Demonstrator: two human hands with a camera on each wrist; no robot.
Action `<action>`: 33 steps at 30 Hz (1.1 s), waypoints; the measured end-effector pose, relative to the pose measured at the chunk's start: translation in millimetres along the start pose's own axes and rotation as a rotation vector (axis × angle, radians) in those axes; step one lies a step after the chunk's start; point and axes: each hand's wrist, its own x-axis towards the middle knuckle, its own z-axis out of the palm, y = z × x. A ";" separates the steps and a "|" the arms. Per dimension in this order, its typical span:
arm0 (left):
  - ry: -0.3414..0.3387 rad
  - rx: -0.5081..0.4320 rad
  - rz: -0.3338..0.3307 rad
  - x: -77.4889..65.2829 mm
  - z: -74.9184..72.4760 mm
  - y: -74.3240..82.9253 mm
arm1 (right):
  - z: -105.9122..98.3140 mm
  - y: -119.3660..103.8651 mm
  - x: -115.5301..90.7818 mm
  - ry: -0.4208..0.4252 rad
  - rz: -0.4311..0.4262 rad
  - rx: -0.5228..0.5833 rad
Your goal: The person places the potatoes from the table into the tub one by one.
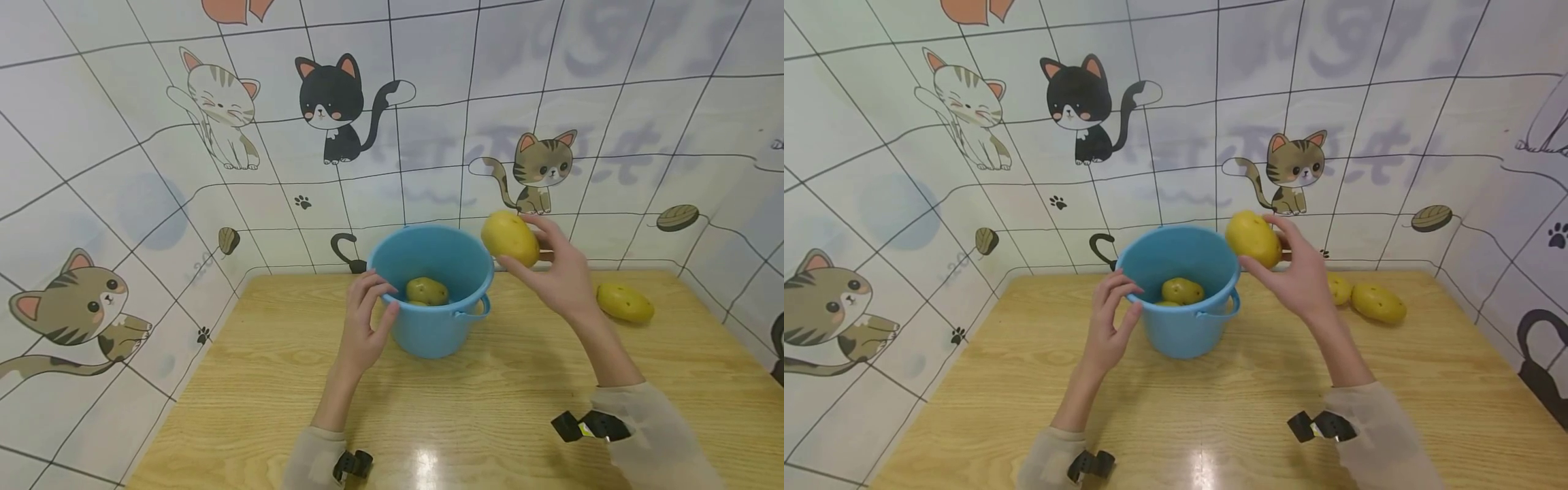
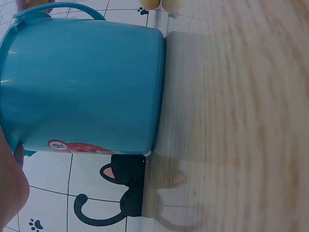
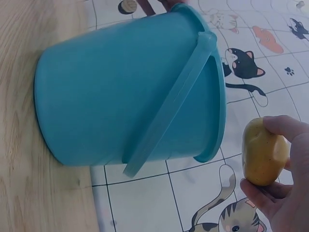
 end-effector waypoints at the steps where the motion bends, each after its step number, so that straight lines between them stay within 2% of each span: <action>1: 0.000 0.000 0.000 0.0 0.0 0.1 | 0.9 -1.4 0.0 -0.002 -0.008 0.000; 17: 0.005 -0.006 0.007 -0.4 0.6 -1.8 | 17.8 -17.1 3.9 -0.025 -0.110 0.009; 24: 0.006 -0.009 0.004 -0.6 -0.7 -1.5 | 29.9 -22.6 6.9 -0.081 -0.129 0.019; 33: 0.001 -0.002 0.005 -0.5 -0.3 -0.7 | 46.2 -25.0 9.7 -0.113 -0.221 0.011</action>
